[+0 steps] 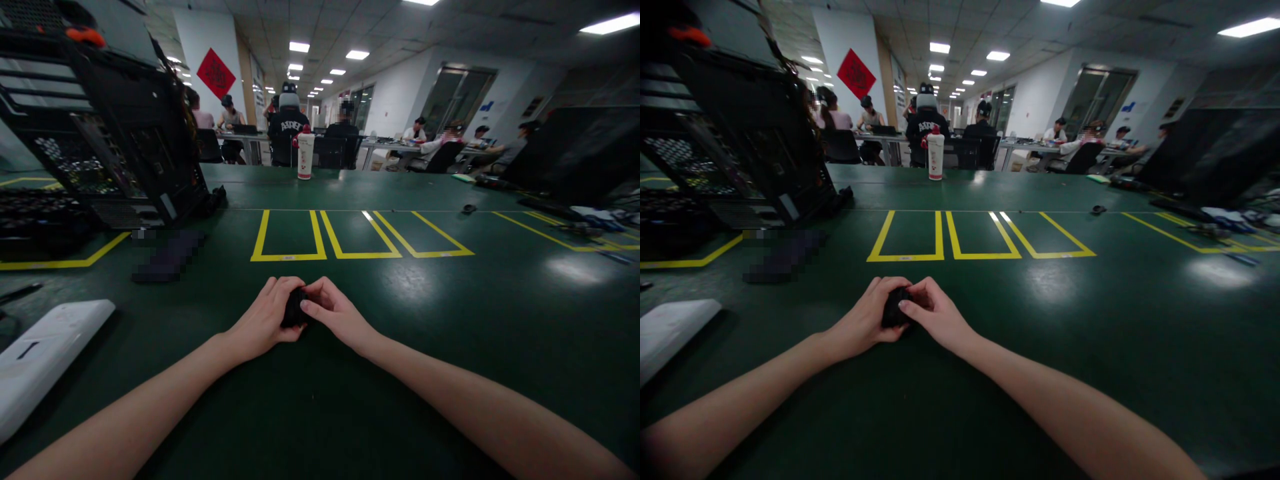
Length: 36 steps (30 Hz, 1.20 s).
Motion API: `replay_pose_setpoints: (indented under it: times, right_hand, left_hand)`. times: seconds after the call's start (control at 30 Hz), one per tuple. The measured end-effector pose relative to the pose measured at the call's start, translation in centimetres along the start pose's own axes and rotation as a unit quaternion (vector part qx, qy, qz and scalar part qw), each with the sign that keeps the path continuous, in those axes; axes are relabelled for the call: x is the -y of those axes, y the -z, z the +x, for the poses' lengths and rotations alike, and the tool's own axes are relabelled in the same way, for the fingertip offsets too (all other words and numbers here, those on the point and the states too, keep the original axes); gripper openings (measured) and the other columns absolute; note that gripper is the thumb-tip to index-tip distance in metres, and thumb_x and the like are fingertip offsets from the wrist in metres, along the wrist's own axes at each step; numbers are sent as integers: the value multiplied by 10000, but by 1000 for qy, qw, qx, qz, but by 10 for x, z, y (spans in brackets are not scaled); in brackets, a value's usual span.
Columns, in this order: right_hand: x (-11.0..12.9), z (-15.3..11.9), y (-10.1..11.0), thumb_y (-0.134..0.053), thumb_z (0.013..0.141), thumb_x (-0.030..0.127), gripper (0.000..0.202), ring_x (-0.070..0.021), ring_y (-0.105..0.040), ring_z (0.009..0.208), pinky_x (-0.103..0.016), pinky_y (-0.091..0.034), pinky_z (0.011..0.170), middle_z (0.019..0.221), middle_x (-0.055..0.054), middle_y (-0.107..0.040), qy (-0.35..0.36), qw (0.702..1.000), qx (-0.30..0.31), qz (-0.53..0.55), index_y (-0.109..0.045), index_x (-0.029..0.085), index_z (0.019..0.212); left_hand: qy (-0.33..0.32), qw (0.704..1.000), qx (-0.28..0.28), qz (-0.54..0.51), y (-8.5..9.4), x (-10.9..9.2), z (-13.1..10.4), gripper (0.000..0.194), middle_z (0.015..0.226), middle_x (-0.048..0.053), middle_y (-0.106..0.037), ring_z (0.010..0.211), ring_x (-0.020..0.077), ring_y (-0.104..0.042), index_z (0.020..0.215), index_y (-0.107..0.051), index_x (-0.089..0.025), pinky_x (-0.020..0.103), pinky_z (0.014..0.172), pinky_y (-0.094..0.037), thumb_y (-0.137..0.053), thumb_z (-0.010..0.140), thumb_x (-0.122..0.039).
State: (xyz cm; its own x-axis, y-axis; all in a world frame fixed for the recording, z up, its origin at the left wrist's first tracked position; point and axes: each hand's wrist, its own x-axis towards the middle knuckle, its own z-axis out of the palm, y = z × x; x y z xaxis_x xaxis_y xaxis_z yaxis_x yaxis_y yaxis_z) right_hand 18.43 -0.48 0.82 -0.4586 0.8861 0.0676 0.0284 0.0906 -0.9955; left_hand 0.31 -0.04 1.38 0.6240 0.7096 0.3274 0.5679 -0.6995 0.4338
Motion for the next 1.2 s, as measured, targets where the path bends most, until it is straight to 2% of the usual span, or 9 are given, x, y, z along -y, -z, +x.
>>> replay_pose_setpoints:
  times: [0.2, 0.37, 0.53, 0.77, 0.97, 1.2]
  right_hand:
    - [-6, 3, 2, -568, 776, 294, 262, -170, -522, 978, -385, -433, 878, 1014, -29, -526, -13, 1000, -7, -18, -468, 208, 1002]
    - [-8, 1, 1, -633, 722, 201, 277, -155, -534, 967, -352, -445, 872, 991, -2, -518, 28, 999, 10, 22, -462, 219, 940]
    - [-4, 1, 0, -547, 793, 280, 168, -150, -542, 926, -341, -472, 819, 956, -4, -526, 19, 1000, -5, 6, -470, 218, 929]
    - [-2, 2, 1, -553, 784, 294, 259, -168, -514, 1002, -377, -422, 898, 1028, -36, -524, -15, 1000, -10, -21, -468, 196, 1008]
    - [-1, -1, -1, -622, 716, 180, 290, -161, -529, 988, -368, -436, 891, 1007, -5, -510, 17, 1000, 6, 19, -454, 221, 949]
    - [-2, 0, -1, -549, 788, 283, 173, -159, -531, 951, -356, -458, 845, 976, -8, -520, 15, 1000, -16, -1, -475, 219, 931]
  left_hand:
    - [-8, 1000, -10, 4, -1, 0, 1, 576, 1118, 88, -442, 933, 225, -459, 1200, -280, -198, 397, 795, -424, -597, 720, -195]
    - [-5, 1000, -14, 6, -2, 1, 1, 594, 1117, 91, -446, 923, 224, -458, 1196, -292, -194, 397, 792, -424, -609, 694, -172]
    - [-8, 1000, -18, 0, -1, 0, 0, 591, 1118, 88, -449, 921, 221, -464, 1197, -288, -202, 387, 778, -430, -610, 702, -189]
    - [-11, 1000, -9, -2, 1, -2, 1, 587, 1127, 89, -441, 948, 233, -456, 1206, -269, -215, 409, 797, -414, -597, 720, -185]
    - [-2, 1000, 0, -3, 1, -1, 1, 606, 1132, 88, -429, 949, 236, -447, 1207, -260, -224, 413, 796, -413, -599, 708, -173]
    - [-9, 1000, -13, 11, 0, -2, 1, 578, 1118, 94, -441, 945, 225, -445, 1190, -289, -184, 388, 810, -415, -606, 707, -184]
